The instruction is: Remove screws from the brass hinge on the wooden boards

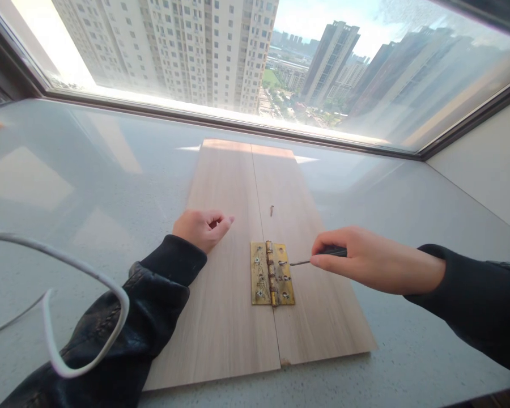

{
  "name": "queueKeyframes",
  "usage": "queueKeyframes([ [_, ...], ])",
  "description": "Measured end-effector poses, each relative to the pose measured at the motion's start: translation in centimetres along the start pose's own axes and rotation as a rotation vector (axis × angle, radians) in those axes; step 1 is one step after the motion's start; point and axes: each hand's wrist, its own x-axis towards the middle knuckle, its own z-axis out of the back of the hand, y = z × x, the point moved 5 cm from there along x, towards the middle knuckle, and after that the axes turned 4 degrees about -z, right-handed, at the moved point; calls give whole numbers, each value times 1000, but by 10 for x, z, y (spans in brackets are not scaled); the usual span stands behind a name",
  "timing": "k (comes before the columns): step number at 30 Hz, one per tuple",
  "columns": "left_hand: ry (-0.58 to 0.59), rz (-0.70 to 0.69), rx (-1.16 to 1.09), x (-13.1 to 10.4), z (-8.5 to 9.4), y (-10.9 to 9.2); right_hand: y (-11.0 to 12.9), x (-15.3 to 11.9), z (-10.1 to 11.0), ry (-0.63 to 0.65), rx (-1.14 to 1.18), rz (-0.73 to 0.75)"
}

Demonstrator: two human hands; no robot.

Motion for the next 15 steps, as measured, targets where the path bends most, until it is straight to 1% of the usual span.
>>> queueKeyframes([
  [9,0,-3,1,0,2,-3,-8,5,-2,-25,135,-30],
  [13,1,0,1,0,2,-3,-12,8,-6,-16,178,-30],
  [15,0,-4,6,0,1,-2,-15,11,-10,20,223,-49],
])
